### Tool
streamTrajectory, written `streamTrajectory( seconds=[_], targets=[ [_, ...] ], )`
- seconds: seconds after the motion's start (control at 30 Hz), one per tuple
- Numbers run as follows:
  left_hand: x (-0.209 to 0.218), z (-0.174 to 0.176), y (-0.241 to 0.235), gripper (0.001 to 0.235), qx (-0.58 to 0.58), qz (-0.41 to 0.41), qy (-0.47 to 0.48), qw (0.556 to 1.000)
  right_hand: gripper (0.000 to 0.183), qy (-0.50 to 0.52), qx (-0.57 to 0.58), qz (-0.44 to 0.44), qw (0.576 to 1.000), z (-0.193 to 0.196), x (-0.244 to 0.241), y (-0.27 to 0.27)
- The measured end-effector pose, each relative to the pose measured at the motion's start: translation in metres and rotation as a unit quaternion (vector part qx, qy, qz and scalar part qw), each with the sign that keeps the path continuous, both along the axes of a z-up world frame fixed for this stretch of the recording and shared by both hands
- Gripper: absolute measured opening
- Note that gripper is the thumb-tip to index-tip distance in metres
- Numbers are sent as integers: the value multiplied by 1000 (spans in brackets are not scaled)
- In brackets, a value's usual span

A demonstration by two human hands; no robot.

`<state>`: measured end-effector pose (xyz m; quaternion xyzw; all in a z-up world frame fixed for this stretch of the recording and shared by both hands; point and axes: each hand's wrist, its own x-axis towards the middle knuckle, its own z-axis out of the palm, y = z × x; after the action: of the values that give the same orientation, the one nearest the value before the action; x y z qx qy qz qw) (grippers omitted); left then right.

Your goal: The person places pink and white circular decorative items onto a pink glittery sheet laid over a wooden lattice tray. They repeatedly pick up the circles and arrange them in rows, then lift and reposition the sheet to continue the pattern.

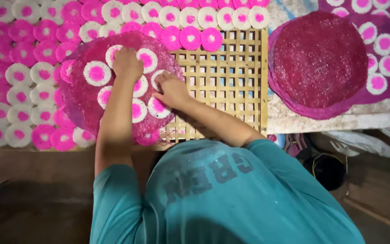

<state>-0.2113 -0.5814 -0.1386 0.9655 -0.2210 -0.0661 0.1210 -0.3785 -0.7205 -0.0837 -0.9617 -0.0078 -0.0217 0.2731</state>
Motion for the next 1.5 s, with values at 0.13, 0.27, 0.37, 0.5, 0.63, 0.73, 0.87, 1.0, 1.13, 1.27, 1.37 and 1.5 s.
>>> streamTrajectory(
  seconds=[0.13,0.27,0.37,0.5,0.63,0.73,0.87,1.0,1.13,1.27,1.37,1.5],
  targets=[
    [-6,3,4,29,-117,47,51,991,29,-48,-76,-17,996,-20,9,14],
    [-1,-14,6,31,-230,102,105,962,22,-65,-73,-26,995,-28,21,9],
    [4,-29,10,36,-277,85,95,952,24,-73,-62,-27,995,-21,22,5],
    [5,-30,9,42,-282,74,118,949,21,113,130,-117,978,-15,24,-20],
    [-7,-8,-6,36,-445,128,293,836,24,158,597,-212,758,-28,23,-102],
    [-18,18,-18,37,-465,167,347,797,26,93,732,-262,621,-39,14,-179],
    [-28,44,-30,38,-522,185,383,740,24,8,592,-335,733,-53,12,-265],
    [-37,46,-42,34,-491,183,384,760,29,-58,469,-309,825,-78,31,-287],
    [-41,38,-47,31,-526,109,321,780,32,-136,172,-309,925,-80,43,-271],
    [-51,47,-59,31,-491,93,293,815,51,-240,-123,-295,917,-40,31,-243],
    [-68,72,-85,32,-410,72,252,874,31,-141,114,-274,944,-13,23,-204],
    [-102,94,-115,39,-378,-118,170,902,57,129,742,-224,618,-16,4,-168]
  ],
)
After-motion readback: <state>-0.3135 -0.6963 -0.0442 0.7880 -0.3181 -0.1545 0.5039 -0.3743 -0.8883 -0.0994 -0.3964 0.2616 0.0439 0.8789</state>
